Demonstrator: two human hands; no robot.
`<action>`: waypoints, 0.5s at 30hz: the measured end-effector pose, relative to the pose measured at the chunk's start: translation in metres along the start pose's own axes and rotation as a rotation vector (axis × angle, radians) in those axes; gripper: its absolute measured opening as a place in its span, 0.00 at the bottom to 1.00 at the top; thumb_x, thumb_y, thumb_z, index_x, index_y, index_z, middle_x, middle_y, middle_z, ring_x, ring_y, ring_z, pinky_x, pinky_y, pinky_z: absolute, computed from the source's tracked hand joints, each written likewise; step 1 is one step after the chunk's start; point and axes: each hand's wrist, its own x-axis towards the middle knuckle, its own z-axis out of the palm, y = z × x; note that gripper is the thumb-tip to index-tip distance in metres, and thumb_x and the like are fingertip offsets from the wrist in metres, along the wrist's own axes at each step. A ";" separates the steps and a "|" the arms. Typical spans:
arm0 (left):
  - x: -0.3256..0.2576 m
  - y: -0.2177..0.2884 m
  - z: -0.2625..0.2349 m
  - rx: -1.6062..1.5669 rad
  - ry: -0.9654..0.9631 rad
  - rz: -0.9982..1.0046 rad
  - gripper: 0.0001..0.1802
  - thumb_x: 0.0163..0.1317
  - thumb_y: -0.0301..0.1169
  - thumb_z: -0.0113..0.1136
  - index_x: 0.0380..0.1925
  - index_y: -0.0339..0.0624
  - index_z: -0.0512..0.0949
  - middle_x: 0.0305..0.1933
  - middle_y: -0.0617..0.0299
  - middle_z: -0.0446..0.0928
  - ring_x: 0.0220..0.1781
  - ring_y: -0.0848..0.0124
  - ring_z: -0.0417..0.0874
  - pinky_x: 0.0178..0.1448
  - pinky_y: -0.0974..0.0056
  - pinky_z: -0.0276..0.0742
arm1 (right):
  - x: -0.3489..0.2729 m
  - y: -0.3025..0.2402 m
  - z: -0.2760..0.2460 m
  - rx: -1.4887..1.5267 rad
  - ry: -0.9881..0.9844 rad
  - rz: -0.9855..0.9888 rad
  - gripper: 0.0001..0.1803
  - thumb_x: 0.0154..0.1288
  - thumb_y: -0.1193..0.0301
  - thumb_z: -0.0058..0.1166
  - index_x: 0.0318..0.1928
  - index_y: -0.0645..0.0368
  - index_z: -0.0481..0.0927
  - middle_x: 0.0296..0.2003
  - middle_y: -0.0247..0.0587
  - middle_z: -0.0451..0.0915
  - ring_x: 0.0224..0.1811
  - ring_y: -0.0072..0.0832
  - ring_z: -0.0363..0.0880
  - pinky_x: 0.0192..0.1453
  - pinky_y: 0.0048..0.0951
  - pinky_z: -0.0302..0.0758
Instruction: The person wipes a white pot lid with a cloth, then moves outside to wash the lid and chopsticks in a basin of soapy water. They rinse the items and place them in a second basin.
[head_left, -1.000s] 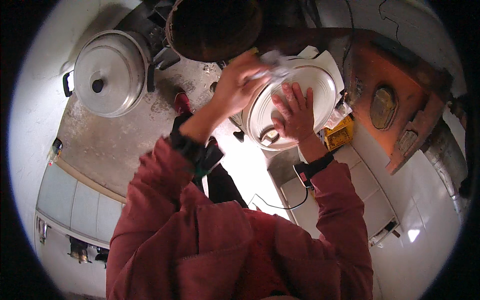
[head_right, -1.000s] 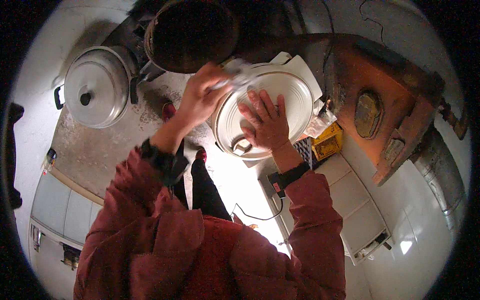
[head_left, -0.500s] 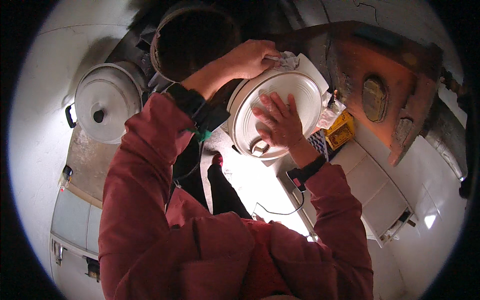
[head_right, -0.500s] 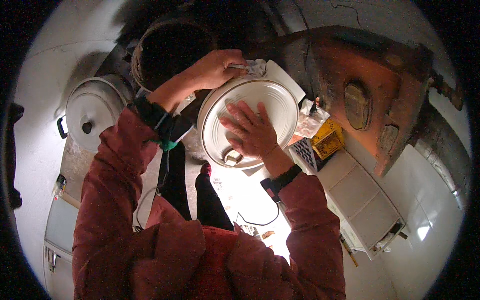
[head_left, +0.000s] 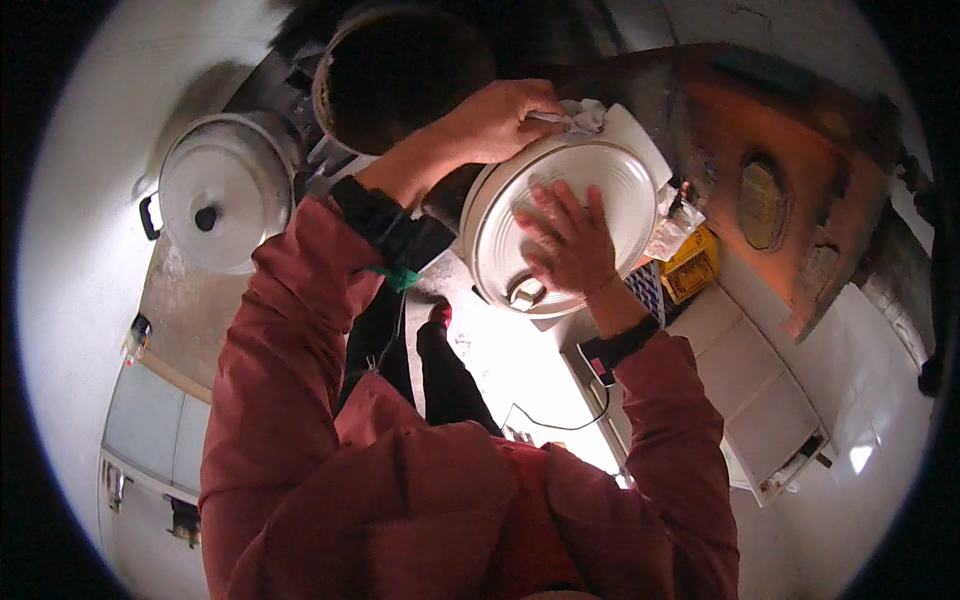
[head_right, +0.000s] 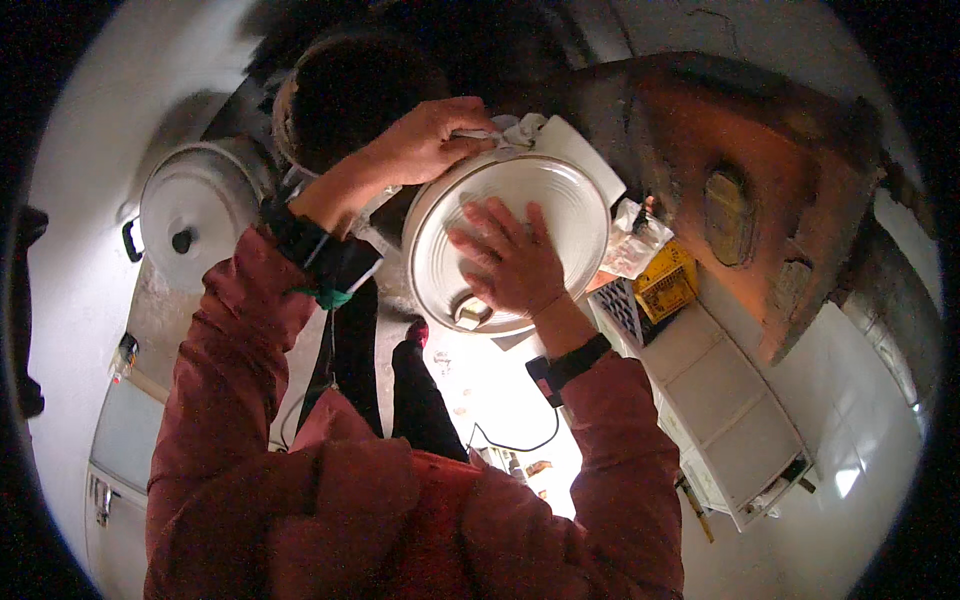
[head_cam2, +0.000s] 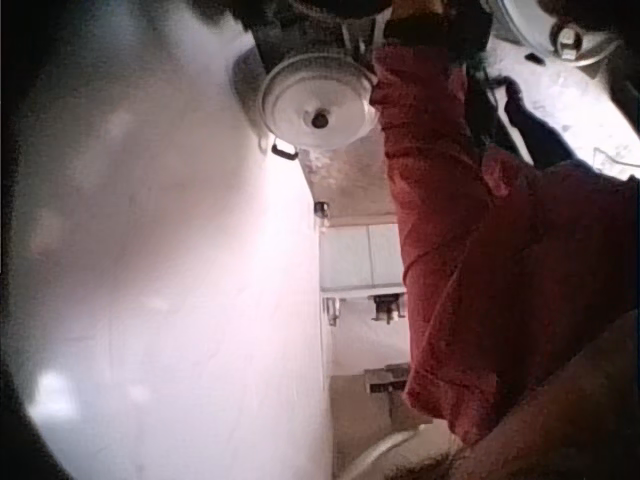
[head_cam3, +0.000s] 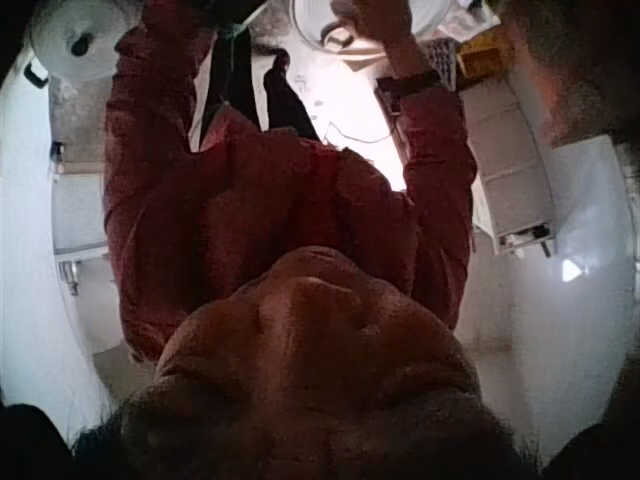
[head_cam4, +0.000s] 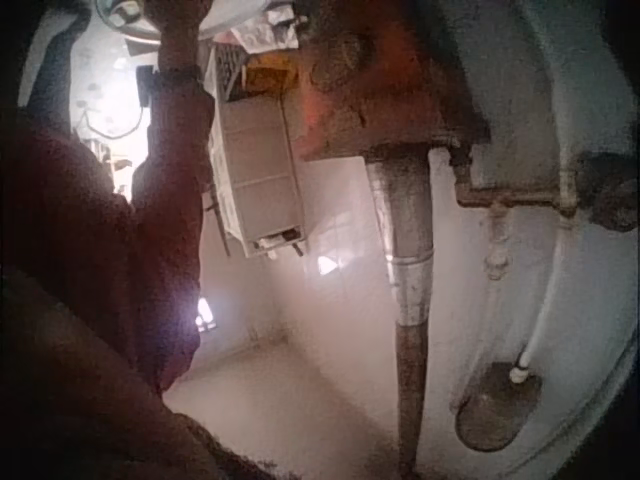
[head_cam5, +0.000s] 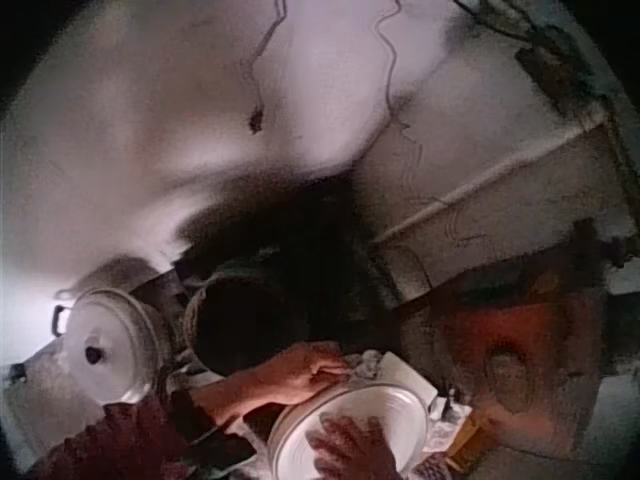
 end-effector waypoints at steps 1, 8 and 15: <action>-0.010 0.002 0.002 -0.017 0.044 0.070 0.07 0.63 0.23 0.60 0.40 0.33 0.79 0.39 0.54 0.76 0.40 0.59 0.79 0.46 0.62 0.75 | 0.000 -0.001 0.000 -0.013 -0.001 -0.001 0.29 0.67 0.46 0.43 0.67 0.35 0.70 0.73 0.32 0.58 0.77 0.35 0.51 0.77 0.59 0.39; -0.136 0.062 0.013 -0.200 0.408 -0.216 0.07 0.61 0.23 0.64 0.39 0.36 0.82 0.37 0.55 0.76 0.39 0.62 0.81 0.44 0.65 0.75 | -0.003 0.000 0.005 0.019 0.005 -0.008 0.29 0.71 0.46 0.36 0.69 0.36 0.67 0.75 0.35 0.55 0.78 0.38 0.49 0.77 0.59 0.36; -0.089 0.018 0.021 -0.081 0.424 -0.058 0.07 0.62 0.23 0.61 0.39 0.34 0.79 0.40 0.54 0.77 0.42 0.60 0.80 0.47 0.61 0.75 | -0.003 -0.001 0.006 -0.014 0.021 -0.046 0.32 0.68 0.48 0.42 0.70 0.41 0.65 0.74 0.42 0.55 0.77 0.45 0.50 0.76 0.61 0.39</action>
